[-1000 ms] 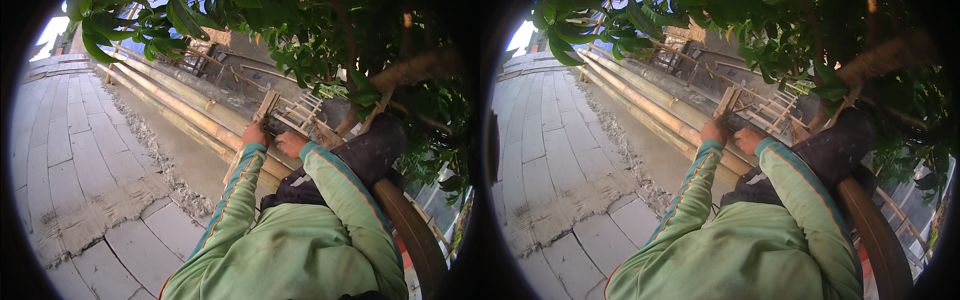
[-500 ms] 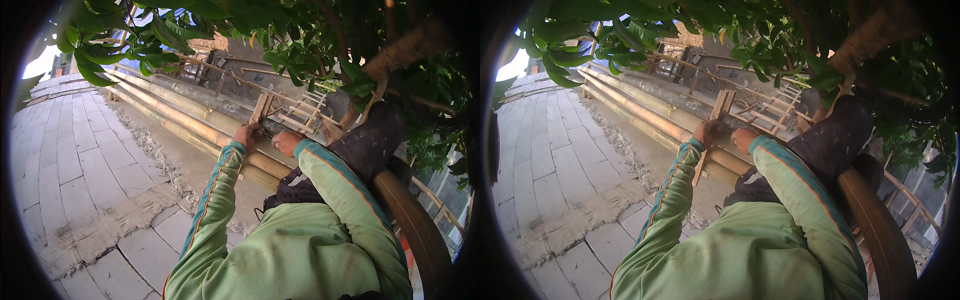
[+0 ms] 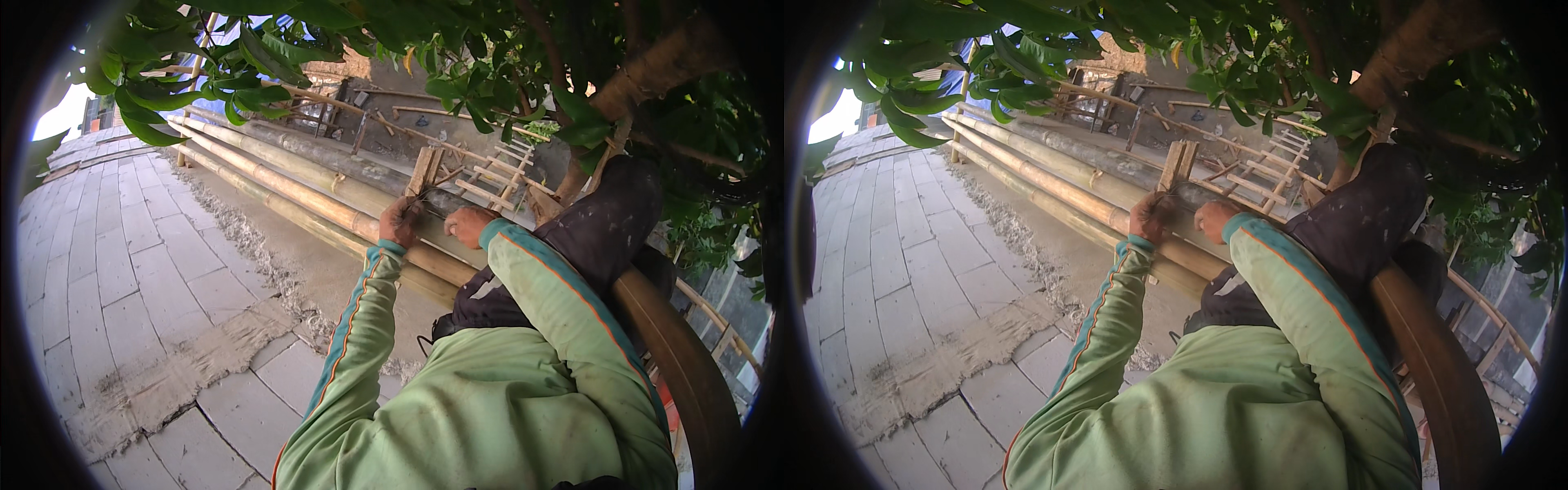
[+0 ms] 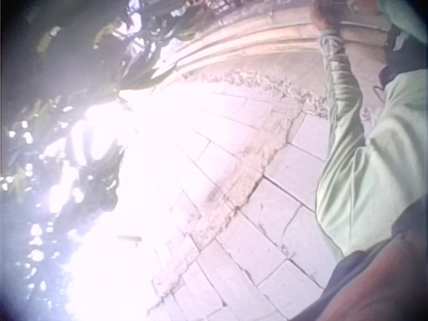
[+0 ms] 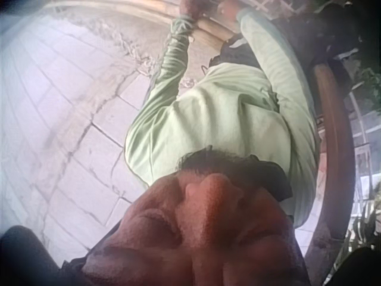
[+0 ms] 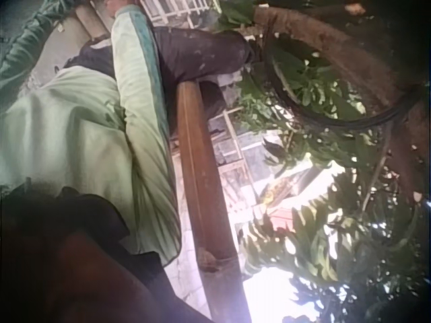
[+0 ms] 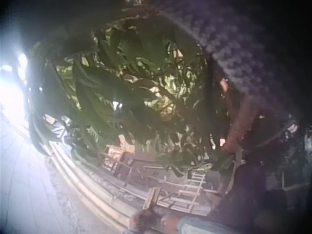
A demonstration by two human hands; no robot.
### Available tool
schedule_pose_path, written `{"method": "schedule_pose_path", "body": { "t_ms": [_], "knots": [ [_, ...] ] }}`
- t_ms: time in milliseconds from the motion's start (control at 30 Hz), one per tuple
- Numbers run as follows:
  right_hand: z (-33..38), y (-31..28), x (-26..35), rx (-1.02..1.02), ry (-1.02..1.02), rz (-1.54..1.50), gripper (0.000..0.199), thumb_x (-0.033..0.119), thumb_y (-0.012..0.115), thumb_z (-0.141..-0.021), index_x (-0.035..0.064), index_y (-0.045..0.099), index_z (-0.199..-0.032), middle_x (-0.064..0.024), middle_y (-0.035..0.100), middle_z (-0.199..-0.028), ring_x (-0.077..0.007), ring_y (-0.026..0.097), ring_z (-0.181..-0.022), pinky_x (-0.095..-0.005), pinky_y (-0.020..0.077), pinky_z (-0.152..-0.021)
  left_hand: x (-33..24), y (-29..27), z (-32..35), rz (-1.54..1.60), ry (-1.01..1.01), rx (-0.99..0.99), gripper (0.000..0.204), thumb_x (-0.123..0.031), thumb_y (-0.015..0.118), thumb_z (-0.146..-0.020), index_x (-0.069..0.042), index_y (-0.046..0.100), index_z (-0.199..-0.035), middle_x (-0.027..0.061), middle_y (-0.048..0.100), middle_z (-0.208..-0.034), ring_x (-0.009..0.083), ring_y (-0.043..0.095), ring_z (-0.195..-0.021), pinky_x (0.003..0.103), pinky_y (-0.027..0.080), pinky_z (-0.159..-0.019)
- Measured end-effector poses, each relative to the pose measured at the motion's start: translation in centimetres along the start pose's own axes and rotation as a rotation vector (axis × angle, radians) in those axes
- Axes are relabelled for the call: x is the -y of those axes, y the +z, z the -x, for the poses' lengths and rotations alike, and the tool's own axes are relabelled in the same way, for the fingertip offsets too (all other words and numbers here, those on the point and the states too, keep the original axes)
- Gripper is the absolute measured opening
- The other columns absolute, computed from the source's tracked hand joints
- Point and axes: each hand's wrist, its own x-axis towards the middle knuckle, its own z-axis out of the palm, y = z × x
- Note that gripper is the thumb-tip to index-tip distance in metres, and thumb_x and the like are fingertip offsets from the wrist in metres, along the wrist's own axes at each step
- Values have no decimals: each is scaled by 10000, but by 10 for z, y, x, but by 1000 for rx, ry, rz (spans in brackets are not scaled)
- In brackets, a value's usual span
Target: The person secures bamboo poles to a wooden frame on a rooftop using wire and a hammer. They wrap wire around the joints, twist it tight, and hammer nails to fasten the structure.
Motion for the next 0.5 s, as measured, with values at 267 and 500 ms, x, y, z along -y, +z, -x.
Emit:
{"method": "schedule_pose_path", "body": {
  "t_ms": [267, 500],
  "knots": [
    [-1, -15, -10, -193, 74, -229, 203, 201, 571, -933, 99, 740, -979, -139, 727, -1011, -339, 682, -973, -446, 526, -856, -40, -16, 28, -594, 460, -20, 272, -71, 670, -915, -49, 710, -1183, 54, 702, -1008, 142, 675, -797, 299, 553, -697],
    [3, -23, -2, -255, -67, -200, 240, 191, 559, -866, 95, 762, -951, -138, 734, -979, -319, 690, -947, -420, 534, -855, -18, 7, 22, -136, -82, -342, 333, -242, 837, -803, -62, 740, -1066, 96, 707, -854, 246, 666, -738, 342, 545, -724]
  ]
}}
